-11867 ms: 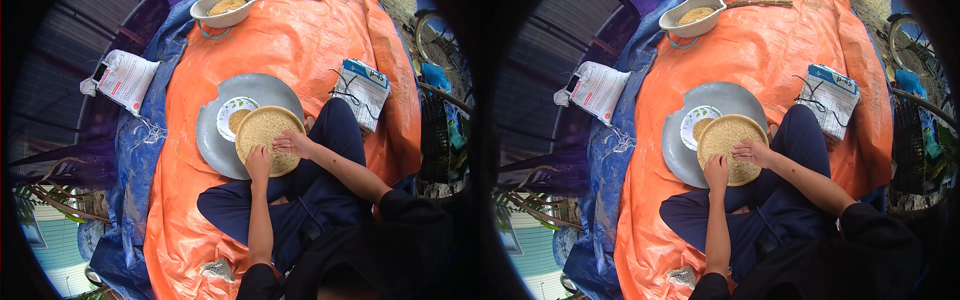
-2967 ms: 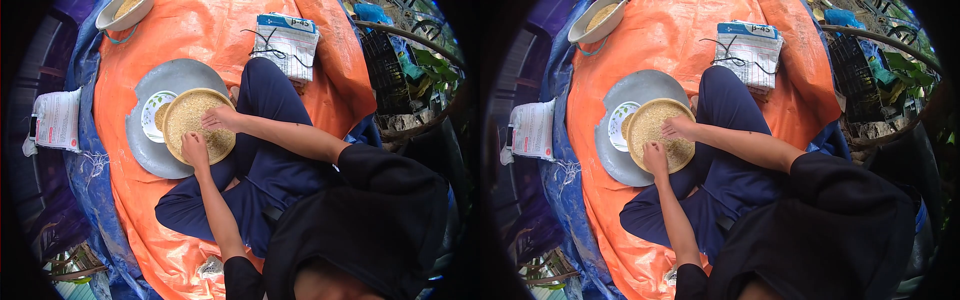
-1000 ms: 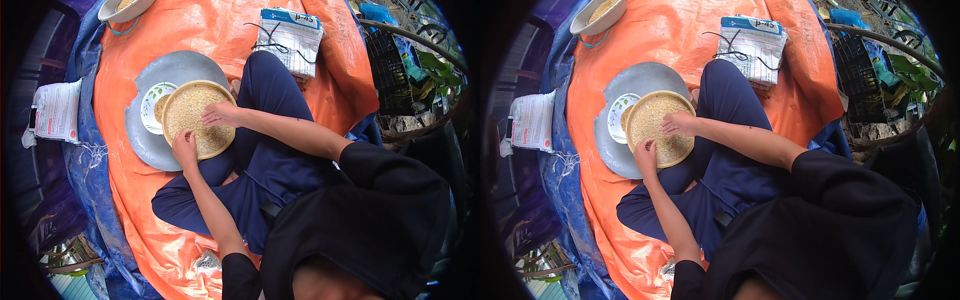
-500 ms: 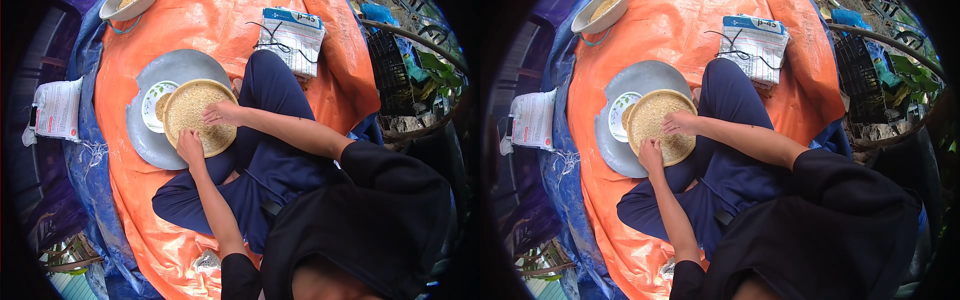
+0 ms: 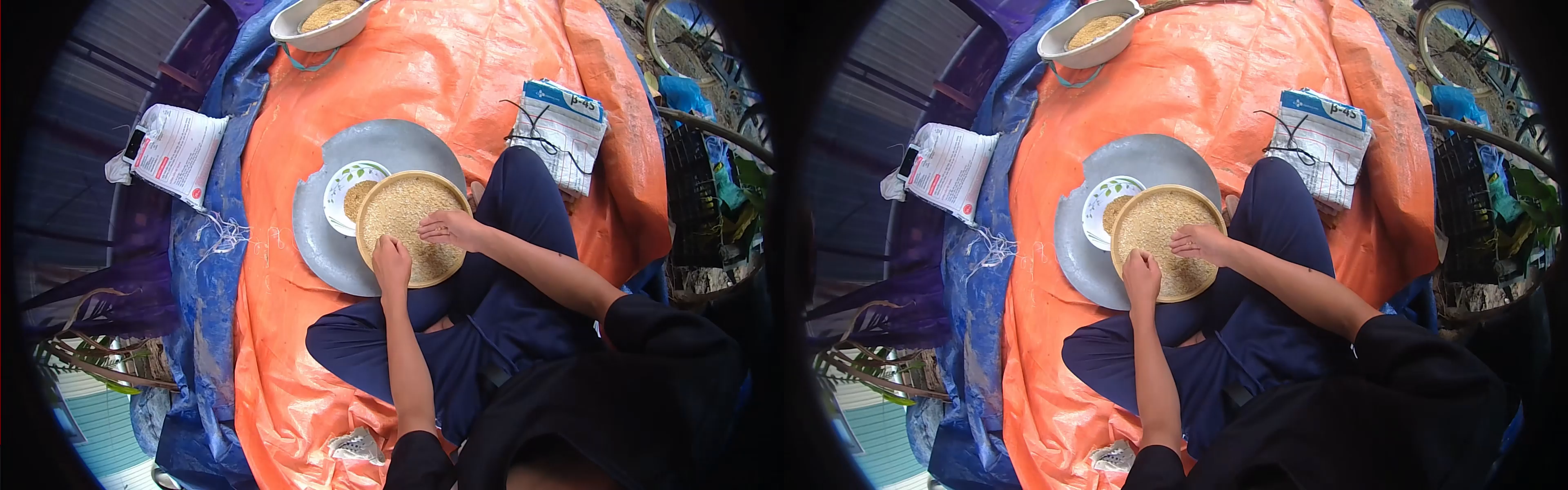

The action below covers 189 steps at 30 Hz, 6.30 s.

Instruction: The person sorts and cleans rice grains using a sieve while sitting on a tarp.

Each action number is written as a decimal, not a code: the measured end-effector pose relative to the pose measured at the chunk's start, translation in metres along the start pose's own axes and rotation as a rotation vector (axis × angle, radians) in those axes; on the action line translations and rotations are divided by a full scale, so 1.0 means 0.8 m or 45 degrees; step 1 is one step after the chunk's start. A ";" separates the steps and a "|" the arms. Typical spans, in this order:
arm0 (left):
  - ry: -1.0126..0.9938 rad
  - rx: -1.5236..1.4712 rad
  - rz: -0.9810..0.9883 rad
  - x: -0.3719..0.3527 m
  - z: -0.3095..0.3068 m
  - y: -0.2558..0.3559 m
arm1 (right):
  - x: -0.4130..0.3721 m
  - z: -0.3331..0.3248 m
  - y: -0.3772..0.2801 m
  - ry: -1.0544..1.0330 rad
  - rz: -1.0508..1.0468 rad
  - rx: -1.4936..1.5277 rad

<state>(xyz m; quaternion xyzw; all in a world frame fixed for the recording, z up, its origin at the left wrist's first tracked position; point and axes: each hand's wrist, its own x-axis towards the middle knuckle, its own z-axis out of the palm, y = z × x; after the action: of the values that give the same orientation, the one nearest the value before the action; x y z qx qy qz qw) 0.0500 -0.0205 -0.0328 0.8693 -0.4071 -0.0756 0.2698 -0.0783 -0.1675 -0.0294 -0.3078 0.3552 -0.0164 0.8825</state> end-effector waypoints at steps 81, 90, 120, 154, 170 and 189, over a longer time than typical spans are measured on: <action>0.001 0.438 0.000 -0.011 0.011 0.018 | -0.023 0.019 -0.024 -0.212 -0.110 0.417; 0.011 0.479 0.049 -0.010 0.012 0.016 | -0.022 0.017 -0.024 -0.214 -0.107 0.409; 0.004 0.504 0.098 -0.007 0.024 -0.004 | -0.016 0.010 -0.018 -0.224 -0.147 0.331; 0.051 0.127 -0.014 -0.001 -0.004 0.002 | -0.013 0.009 -0.015 -0.206 -0.111 0.347; 0.010 0.101 -0.072 0.000 -0.005 0.004 | -0.010 0.009 -0.011 -0.126 -0.036 0.146; 0.002 0.136 -0.025 -0.001 -0.001 0.001 | -0.010 0.012 0.001 -0.105 0.043 0.004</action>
<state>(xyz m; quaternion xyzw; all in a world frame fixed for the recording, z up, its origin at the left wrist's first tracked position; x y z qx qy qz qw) 0.0494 -0.0202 -0.0312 0.8866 -0.4016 -0.0556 0.2225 -0.0785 -0.1596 -0.0197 -0.3007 0.3235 0.0108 0.8971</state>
